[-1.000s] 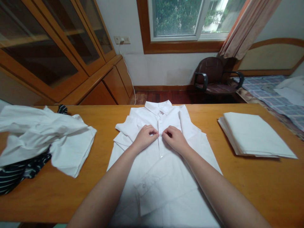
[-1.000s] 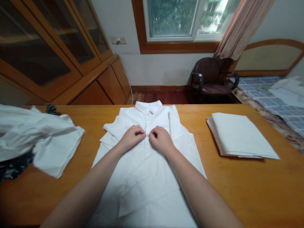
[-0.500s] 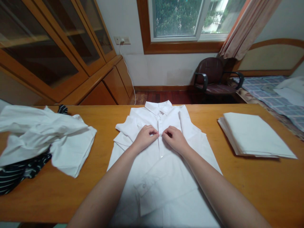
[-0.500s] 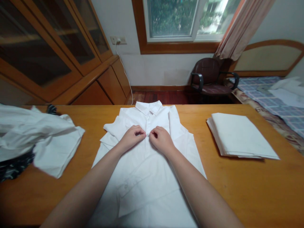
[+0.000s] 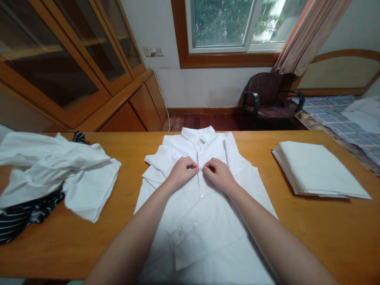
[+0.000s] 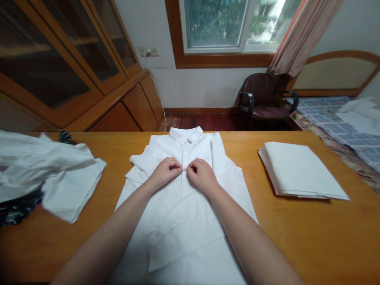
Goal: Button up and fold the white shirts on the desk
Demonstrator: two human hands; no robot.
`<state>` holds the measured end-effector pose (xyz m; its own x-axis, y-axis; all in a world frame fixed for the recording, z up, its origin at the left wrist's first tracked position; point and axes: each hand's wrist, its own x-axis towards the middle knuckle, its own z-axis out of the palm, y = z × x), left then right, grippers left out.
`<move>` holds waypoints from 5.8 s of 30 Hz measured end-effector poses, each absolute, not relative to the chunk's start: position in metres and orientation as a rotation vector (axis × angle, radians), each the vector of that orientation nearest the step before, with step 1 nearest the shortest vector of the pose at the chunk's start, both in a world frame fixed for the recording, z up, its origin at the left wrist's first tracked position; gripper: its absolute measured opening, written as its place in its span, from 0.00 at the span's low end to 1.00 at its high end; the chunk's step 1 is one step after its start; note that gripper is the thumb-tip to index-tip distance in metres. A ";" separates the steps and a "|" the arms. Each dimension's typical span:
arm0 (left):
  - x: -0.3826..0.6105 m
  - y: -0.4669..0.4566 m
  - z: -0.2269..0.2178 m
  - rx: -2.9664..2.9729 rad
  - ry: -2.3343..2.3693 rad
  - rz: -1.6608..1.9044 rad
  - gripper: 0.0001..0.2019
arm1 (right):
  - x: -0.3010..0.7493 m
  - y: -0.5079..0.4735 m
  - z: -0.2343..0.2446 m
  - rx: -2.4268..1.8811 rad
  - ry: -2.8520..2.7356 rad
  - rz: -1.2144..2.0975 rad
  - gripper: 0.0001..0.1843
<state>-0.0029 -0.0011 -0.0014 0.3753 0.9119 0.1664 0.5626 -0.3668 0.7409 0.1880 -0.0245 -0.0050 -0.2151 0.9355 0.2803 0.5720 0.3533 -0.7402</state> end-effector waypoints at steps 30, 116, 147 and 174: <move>-0.004 -0.001 -0.001 2.053 1.264 0.764 0.04 | 0.188 -0.025 -0.004 -1.318 -1.889 0.652 0.08; -0.004 -0.001 -0.001 2.053 1.247 0.769 0.03 | 0.189 -0.024 -0.005 -1.295 -1.901 0.670 0.08; -0.003 0.000 0.000 2.058 1.266 0.771 0.04 | 0.190 -0.025 -0.009 -1.239 -1.871 0.660 0.20; -0.002 -0.002 -0.003 2.133 1.261 0.833 0.05 | 0.191 -0.022 -0.009 -1.304 -1.771 0.627 0.10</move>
